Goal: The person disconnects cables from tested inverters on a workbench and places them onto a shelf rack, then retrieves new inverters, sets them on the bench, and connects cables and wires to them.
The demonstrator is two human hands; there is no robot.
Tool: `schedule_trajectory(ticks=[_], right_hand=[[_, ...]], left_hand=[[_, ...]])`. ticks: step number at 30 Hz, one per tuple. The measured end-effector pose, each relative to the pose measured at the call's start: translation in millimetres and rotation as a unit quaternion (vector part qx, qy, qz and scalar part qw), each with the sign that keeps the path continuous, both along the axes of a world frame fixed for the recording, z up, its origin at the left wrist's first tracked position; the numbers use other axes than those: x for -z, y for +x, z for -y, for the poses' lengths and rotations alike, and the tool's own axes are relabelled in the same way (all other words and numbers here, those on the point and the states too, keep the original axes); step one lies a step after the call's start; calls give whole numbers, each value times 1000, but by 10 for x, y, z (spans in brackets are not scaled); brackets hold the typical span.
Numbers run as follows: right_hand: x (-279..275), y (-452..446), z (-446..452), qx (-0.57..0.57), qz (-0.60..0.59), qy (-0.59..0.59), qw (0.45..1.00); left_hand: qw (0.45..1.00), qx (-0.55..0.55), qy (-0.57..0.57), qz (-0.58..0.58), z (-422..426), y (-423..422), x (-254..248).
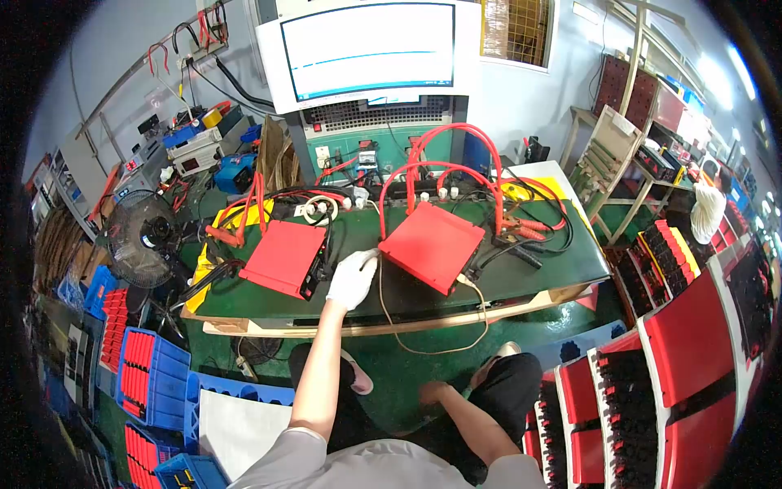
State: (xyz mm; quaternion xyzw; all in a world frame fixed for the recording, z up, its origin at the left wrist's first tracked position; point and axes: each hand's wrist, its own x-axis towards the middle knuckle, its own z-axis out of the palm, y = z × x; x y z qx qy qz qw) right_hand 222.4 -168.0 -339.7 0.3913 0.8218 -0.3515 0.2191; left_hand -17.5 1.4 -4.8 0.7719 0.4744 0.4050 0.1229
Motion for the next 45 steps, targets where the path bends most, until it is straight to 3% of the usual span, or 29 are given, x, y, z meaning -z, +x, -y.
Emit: schedule_trajectory(ticks=[3,6,12,17,23,27,30,33,35,45], right_hand=[[-60,-26,-38,-10,52,-54,997],[3,-3,17,14,8,-1,1000],[125,-14,-59,-9,43,-59,997],[-230,-33,-20,6,27,-46,999],[185,39,1,-4,10,-12,1000],[63,6,-7,-43,31,-7,999],[59,-13,-9,17,49,-33,998],[-89,-31,-16,-8,46,-25,999],[162,16,-1,15,18,-12,1000],[214,8,-6,5,19,-13,1000]], left_hand=[[1000,-5,-6,-1,14,-2,-14],[1000,-4,-8,-3,12,2,-21],[1000,-9,-12,-4,27,8,-45],[1000,-8,-11,1,38,10,-65],[999,-10,-30,4,41,8,-67],[999,0,-34,8,26,3,-38],[1000,3,-27,9,30,4,-45],[1000,5,-26,10,19,-6,-39],[1000,5,-25,11,23,-1,-49],[1000,-3,-13,7,43,10,-73]])
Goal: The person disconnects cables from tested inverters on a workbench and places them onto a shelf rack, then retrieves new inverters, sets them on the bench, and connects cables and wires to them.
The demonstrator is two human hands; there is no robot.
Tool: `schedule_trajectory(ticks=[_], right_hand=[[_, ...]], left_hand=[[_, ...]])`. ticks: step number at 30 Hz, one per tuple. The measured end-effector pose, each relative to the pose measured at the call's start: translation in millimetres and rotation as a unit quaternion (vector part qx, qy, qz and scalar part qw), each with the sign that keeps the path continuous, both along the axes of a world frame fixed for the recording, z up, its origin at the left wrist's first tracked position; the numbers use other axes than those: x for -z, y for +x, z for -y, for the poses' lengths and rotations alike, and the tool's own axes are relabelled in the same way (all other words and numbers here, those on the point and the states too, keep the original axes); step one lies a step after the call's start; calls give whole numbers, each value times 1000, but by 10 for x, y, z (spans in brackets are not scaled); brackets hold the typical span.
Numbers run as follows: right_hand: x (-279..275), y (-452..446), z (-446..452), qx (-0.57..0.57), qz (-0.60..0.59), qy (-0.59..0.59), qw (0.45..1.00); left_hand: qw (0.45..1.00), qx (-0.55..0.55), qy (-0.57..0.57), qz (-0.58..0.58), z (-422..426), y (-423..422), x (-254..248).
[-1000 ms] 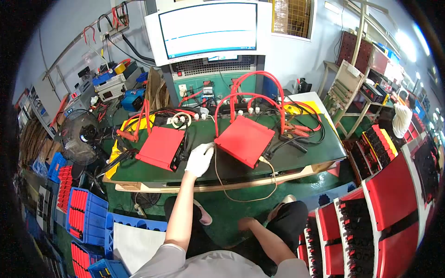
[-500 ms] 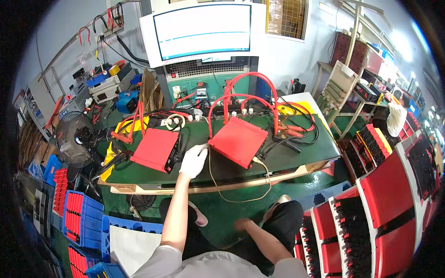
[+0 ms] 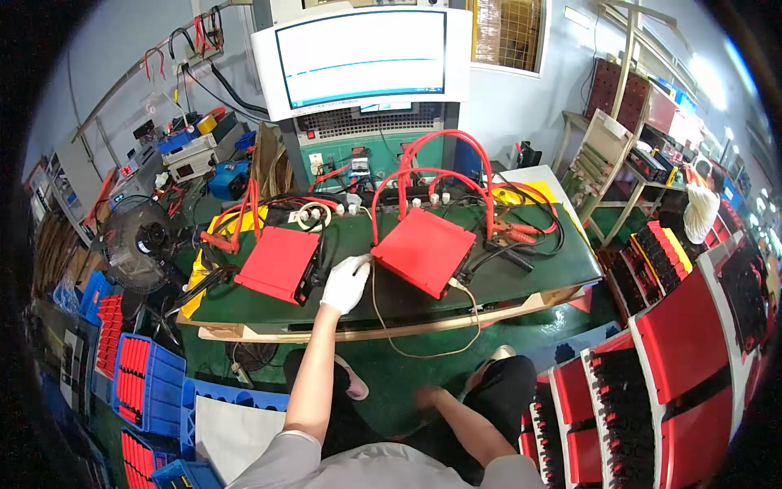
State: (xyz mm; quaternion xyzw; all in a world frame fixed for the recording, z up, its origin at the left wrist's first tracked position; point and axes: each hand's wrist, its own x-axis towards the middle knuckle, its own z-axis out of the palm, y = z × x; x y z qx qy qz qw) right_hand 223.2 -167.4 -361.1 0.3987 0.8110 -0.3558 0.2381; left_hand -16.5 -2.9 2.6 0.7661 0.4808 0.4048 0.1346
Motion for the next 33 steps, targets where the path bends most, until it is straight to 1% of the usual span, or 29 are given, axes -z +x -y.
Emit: schedule_trajectory(ticks=[3,6,7,8,9,12,15,18,21,24,26,28,30,32,33], right_hand=[[-86,-19,-18,-37,22,-13,999],[-393,-47,48,-6,2,19,1000],[-249,-35,21,-34,8,16,999],[42,-10,-26,-62,14,13,998],[74,-11,-38,-89,20,11,996],[143,9,-46,-3,25,-32,999],[149,25,-36,-24,16,-1,1000],[55,24,-52,33,28,-40,998],[-225,117,-199,31,15,-12,999],[-847,417,-295,192,-119,57,973],[-1457,614,-330,222,-178,140,948],[-2043,837,-378,283,-215,122,927],[-2067,1170,-492,344,-180,129,913],[-2390,1373,-535,398,-221,68,888],[-2440,1395,-513,393,-426,104,808]], left_hand=[[1000,2,1,-2,3,-4,-10],[1000,0,-4,-8,-17,-18,22],[1000,-3,-10,-11,-4,-13,-2],[1000,-5,-16,-13,4,-7,-13],[1000,3,1,0,-3,-7,4],[1000,10,-2,4,-19,-15,29],[1000,7,-4,-4,-6,-15,2],[1000,-4,-22,1,18,2,-39],[1000,-2,-19,1,4,-3,-18],[1000,-5,-13,-2,-16,-7,6],[1000,-10,-11,-9,-7,1,-7],[1000,-6,-14,-2,-8,4,-4],[1000,-5,-16,-1,-7,3,-5],[1000,-8,-17,-3,-8,4,1],[1000,4,-7,1,-20,-3,4]])
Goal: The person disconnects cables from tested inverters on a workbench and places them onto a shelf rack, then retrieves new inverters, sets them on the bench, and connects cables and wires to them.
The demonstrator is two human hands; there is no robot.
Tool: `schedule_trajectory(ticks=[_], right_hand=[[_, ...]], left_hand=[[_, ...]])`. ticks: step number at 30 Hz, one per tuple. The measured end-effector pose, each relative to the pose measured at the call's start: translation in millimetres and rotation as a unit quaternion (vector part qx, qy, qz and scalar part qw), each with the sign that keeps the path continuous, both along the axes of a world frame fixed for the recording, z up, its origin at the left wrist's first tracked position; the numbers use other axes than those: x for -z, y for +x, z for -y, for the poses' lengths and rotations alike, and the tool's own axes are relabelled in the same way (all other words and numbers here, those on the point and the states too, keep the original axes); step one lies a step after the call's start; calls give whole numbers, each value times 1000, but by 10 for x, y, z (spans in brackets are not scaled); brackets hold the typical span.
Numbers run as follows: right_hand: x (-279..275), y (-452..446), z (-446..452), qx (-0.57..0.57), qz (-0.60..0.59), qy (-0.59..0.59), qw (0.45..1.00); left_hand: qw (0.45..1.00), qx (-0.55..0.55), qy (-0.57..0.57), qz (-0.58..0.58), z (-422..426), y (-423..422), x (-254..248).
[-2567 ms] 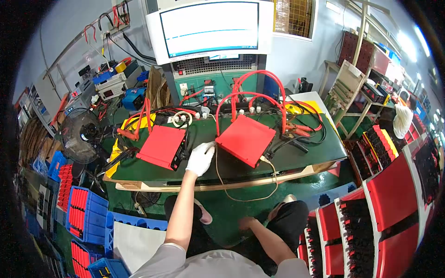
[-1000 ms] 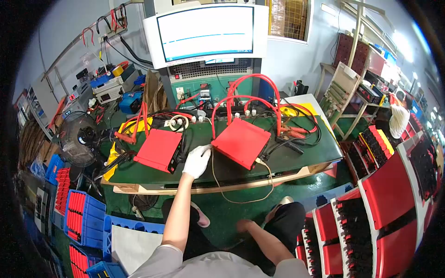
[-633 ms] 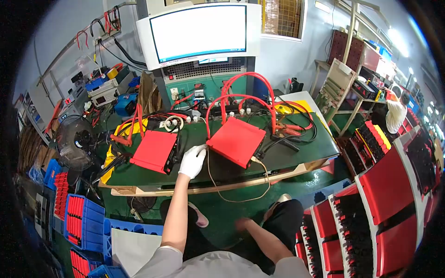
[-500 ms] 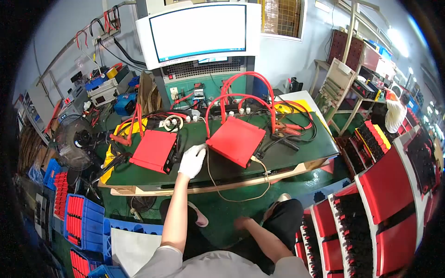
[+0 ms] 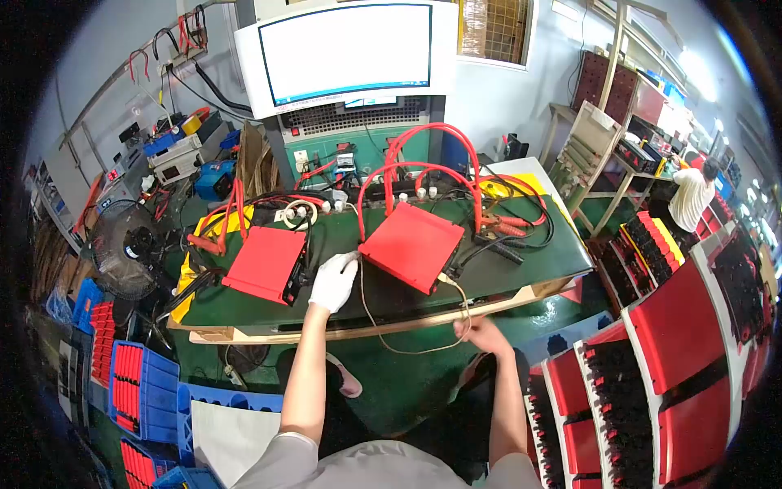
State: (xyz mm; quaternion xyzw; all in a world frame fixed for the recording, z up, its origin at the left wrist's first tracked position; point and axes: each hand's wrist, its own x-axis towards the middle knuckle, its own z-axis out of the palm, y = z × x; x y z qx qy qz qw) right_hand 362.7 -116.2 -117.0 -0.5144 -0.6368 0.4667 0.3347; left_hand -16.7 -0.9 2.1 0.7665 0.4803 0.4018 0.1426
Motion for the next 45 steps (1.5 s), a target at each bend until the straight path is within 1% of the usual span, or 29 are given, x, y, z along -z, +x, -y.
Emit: schedule_trajectory(ticks=[1,3,6,10,14,20,23,25,26,27,29,30,31,33,34,36,42,45], right_hand=[[-7,-64,0,93,-116,31,988],[-63,9,-7,212,-168,-52,961],[26,-38,-51,253,-122,-21,959],[61,-90,-34,276,-183,-3,943],[123,-64,-63,285,-173,5,943],[148,-109,-52,320,-83,89,939],[3,-199,-3,326,-32,129,936],[37,-218,-15,335,-48,123,933],[98,-204,-39,346,-34,125,929],[94,-200,-45,339,-41,127,931],[88,-215,-24,339,-20,147,929],[82,-219,-16,346,8,153,926],[15,-244,20,345,25,158,925],[72,-223,8,331,49,159,929],[89,-226,13,328,39,155,931],[106,-249,19,321,18,148,935],[37,-255,55,316,25,125,940],[93,-254,48,315,25,159,935]], left_hand=[[1000,0,-1,0,-5,-1,7],[1000,0,-3,-1,-3,-2,15],[1000,2,-8,16,12,-2,7],[1000,2,-7,25,9,0,34],[1000,3,-8,21,-7,-5,56],[1000,2,-6,22,10,-5,19],[1000,-1,0,13,3,-11,36],[1000,-3,-5,23,9,3,40],[999,8,8,36,16,10,28],[1000,6,11,22,-1,4,32],[998,5,-16,59,-1,21,50],[999,0,-23,30,12,15,0],[999,0,-26,30,4,15,7],[999,-5,-33,31,1,14,1],[998,2,-37,54,26,16,-1],[998,2,-40,53,24,15,-9],[997,2,-45,58,40,18,-24],[998,-8,-34,59,34,36,-27]])
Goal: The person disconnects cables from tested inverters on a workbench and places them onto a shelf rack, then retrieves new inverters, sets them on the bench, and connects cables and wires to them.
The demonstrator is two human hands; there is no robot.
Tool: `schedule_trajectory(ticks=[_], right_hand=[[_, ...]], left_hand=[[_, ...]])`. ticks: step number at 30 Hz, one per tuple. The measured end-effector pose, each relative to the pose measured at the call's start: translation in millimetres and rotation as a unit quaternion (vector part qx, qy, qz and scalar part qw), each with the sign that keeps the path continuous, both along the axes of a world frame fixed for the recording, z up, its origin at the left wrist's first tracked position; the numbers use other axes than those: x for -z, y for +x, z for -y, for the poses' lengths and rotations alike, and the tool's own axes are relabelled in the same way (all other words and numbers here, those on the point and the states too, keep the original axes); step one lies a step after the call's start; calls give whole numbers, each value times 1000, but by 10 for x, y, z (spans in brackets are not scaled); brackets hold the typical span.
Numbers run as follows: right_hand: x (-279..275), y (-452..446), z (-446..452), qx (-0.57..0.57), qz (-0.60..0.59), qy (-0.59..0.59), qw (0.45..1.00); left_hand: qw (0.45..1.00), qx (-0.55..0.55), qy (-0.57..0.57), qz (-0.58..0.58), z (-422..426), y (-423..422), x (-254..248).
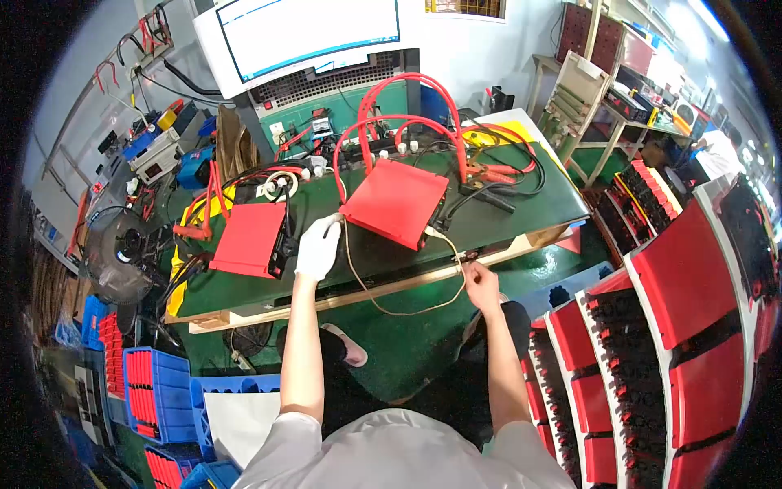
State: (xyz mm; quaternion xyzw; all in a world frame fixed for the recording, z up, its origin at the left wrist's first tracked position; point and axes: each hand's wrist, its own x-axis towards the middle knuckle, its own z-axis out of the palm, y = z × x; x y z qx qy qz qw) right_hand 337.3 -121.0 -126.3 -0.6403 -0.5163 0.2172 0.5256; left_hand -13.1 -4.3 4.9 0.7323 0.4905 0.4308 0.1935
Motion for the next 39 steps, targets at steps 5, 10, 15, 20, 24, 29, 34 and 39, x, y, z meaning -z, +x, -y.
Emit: schedule_trajectory(ticks=[5,10,15,20,24,29,34,39], right_hand=[[95,54,-6,-5,60,-17,998],[-40,-10,20,-22,56,-33,998],[-34,-20,5,-16,66,-16,998],[-60,-2,50,-19,74,-37,996],[7,-4,18,-12,89,-16,996],[129,48,-32,-16,100,0,995],[80,26,-1,-17,91,1,996],[56,35,9,-25,90,-16,996]], left_hand=[[987,-117,-29,-103,160,134,-224],[940,-199,-97,-259,388,370,-281],[928,-261,-110,-244,75,338,-79],[959,-254,-74,-103,-11,256,-16],[970,-236,-36,-35,25,208,-20],[968,-189,65,-150,-36,181,91],[973,-157,61,-159,-10,129,93],[973,-127,14,-191,91,111,19]])
